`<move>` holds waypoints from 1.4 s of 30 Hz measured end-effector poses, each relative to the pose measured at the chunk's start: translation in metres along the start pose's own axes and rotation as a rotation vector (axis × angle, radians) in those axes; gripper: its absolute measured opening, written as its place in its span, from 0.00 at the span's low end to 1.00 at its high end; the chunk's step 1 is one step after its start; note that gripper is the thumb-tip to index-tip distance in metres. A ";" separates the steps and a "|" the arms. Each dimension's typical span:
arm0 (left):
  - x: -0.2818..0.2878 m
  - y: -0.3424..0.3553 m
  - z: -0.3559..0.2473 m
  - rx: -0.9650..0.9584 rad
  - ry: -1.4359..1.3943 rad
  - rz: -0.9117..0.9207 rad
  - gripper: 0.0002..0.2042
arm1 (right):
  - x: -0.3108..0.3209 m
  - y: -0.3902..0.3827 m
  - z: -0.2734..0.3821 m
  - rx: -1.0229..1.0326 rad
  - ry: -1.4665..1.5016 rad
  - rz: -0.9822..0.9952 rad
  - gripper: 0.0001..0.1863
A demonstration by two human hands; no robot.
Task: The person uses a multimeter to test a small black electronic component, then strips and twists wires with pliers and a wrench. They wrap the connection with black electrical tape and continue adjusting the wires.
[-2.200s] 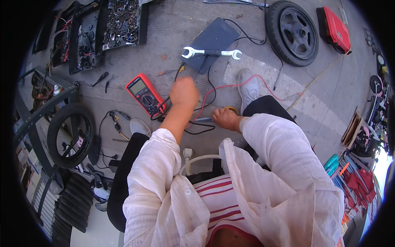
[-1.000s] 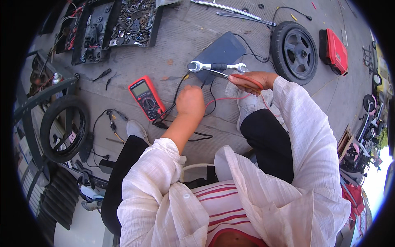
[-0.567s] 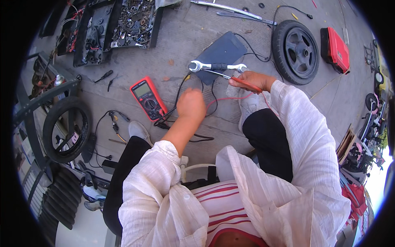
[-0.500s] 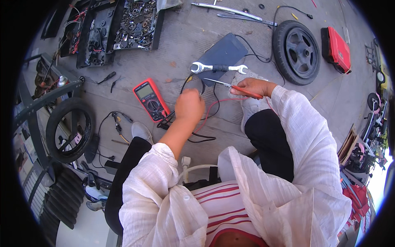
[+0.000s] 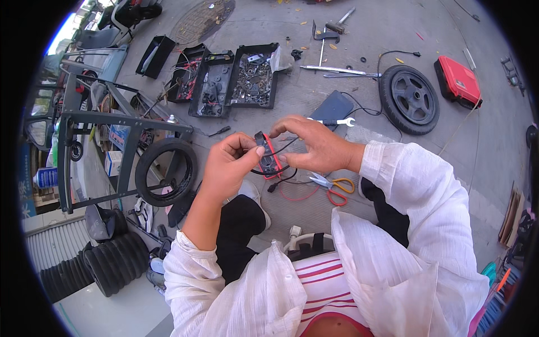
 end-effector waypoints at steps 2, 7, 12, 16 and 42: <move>0.000 -0.029 -0.030 -0.106 -0.037 -0.005 0.04 | -0.006 0.018 0.056 0.085 0.089 0.016 0.19; 0.003 -0.064 -0.033 -0.181 -0.151 -0.008 0.02 | -0.021 0.013 0.099 -0.115 0.195 0.005 0.18; 0.007 -0.056 -0.006 -0.069 -0.222 -0.014 0.05 | -0.051 -0.012 0.056 -0.316 0.546 -0.143 0.13; 0.008 -0.046 0.020 0.044 -0.341 0.019 0.05 | -0.063 -0.014 0.031 -0.371 0.724 -0.197 0.11; 0.006 -0.035 -0.017 -0.291 0.341 -0.358 0.05 | -0.050 -0.017 -0.024 -0.617 0.746 -0.302 0.12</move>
Point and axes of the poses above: each hand's wrist, its own y-axis towards the middle knuckle, its own x-axis out of the back of the hand, z = x × y, the point moved 10 cm from there along y, towards the middle knuckle, and after that the axes turned 7 degrees about z, right-handed, at the moved point
